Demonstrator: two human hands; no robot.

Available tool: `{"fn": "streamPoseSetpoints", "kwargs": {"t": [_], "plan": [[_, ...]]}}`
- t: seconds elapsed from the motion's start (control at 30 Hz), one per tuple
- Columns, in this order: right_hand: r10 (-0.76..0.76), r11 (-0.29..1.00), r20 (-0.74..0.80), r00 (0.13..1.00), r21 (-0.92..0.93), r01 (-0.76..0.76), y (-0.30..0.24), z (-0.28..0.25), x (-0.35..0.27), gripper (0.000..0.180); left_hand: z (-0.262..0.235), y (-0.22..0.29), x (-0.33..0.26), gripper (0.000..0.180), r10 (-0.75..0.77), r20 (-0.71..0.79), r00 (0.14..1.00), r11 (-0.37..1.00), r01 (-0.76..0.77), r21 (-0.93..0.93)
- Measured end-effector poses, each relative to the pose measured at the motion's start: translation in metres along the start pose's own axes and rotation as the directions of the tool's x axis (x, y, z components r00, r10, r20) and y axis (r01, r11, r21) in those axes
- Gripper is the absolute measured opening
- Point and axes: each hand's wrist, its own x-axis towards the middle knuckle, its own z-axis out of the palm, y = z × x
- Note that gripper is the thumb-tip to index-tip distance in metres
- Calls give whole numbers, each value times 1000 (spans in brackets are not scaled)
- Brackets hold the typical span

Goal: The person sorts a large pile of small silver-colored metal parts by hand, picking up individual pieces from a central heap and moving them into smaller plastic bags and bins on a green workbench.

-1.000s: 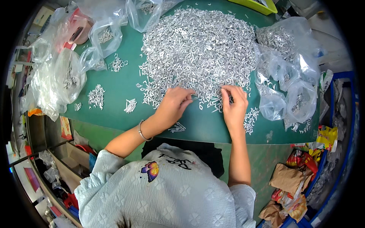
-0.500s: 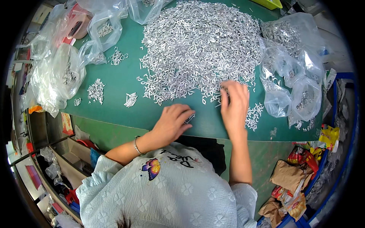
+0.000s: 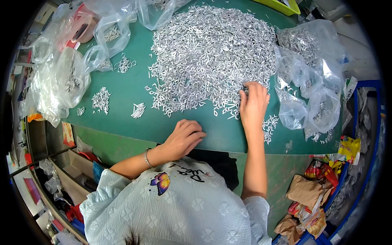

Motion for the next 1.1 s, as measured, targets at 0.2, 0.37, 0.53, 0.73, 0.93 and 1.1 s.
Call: {"fn": "streamPoseSetpoints", "kwargs": {"t": [0.2, 0.37, 0.53, 0.73, 0.93, 1.1], "plan": [[76, 991, 117, 990, 101, -87, 16, 0, -6, 16, -14, -7, 56, 36, -35, -99, 995, 978, 54, 200], [119, 992, 139, 983, 23, -124, 15, -19, -10, 20, 11, -33, 119, 36, 216, 60, 975, 882, -221, 416], [118, 993, 218, 969, -25, -115, 16, -17, -18, 11, 3, -56, 98, 28, 101, 71, 992, 883, -122, 454], [304, 901, 124, 944, 283, -328, 13, -20, -7, 10, -20, -55, 82, 31, -30, -35, 999, 881, 43, 472], [246, 899, 124, 961, 341, -274, 7, -9, 5, 11, -25, -54, 80, 36, -109, -183, 977, 852, 186, 489], [168, 980, 47, 985, 99, -172, 18, -19, -5, 11, -22, -45, 75, 37, -129, -212, 969, 859, 216, 464]]}}
